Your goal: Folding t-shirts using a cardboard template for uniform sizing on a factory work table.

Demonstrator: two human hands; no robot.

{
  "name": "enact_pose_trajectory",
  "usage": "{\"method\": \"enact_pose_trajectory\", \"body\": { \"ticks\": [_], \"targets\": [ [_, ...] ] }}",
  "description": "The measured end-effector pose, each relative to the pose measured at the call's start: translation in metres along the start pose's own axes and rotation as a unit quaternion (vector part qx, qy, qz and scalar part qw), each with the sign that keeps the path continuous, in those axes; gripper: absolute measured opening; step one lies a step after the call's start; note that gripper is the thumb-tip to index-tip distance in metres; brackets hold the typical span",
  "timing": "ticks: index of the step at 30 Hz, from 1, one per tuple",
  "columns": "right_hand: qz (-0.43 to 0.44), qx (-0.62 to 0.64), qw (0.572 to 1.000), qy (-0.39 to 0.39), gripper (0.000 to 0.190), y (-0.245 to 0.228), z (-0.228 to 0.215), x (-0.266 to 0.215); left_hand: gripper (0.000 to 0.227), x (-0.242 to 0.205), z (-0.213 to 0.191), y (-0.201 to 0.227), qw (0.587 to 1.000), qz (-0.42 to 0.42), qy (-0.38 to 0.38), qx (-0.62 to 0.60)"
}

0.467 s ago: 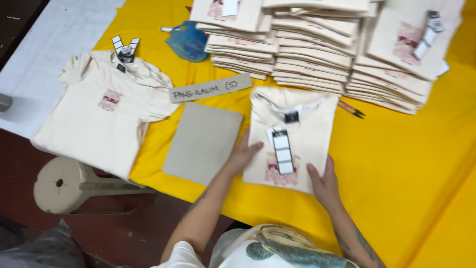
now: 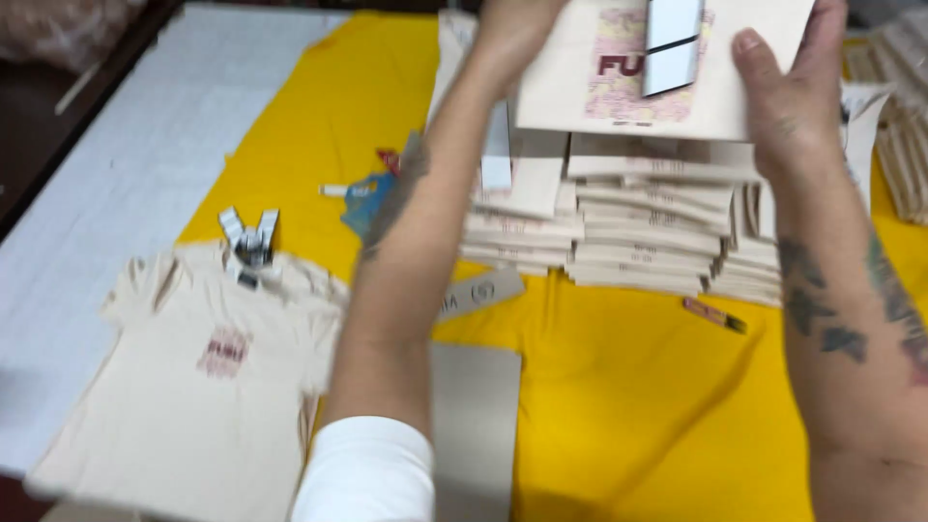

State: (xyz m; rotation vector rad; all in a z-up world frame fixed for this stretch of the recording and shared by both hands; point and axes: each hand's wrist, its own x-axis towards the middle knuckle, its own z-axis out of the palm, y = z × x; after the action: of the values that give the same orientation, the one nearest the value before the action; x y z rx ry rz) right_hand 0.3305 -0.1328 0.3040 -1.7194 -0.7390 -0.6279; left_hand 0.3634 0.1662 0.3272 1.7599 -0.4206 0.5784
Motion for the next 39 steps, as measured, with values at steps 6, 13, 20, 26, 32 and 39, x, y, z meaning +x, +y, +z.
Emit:
{"method": "enact_pose_trajectory", "body": {
  "ticks": [6,13,20,26,32,39],
  "targets": [
    [0.340,-0.187,0.921,0.029,0.040,0.015,-0.015,0.016,0.083,0.022,0.054,-0.080,0.968,-0.239,0.011,-0.081],
    [0.034,-0.332,0.943,0.000,0.031,0.169,-0.077,-0.101,0.033,-0.179,-0.068,-0.107,0.967,-0.045,0.029,-0.250],
    [-0.030,-0.209,0.966,-0.146,0.024,0.022,0.116,-0.251,0.020,-0.426,-0.192,-0.124,0.929,-0.314,0.153,0.125],
    [0.150,-0.278,0.846,-0.429,0.056,0.002,0.201,-0.363,0.018,-0.545,-0.182,-0.117,0.847,-0.431,0.059,0.304],
    [0.109,-0.340,0.808,-0.468,0.052,-0.011,0.197,-0.361,0.055,-0.556,-0.199,-0.124,0.775,-0.429,0.080,0.457],
    [0.146,-0.303,0.804,-0.490,0.048,-0.022,0.183,-0.367,0.022,-0.561,-0.205,-0.179,0.765,-0.226,0.051,0.600]
  ]
}}
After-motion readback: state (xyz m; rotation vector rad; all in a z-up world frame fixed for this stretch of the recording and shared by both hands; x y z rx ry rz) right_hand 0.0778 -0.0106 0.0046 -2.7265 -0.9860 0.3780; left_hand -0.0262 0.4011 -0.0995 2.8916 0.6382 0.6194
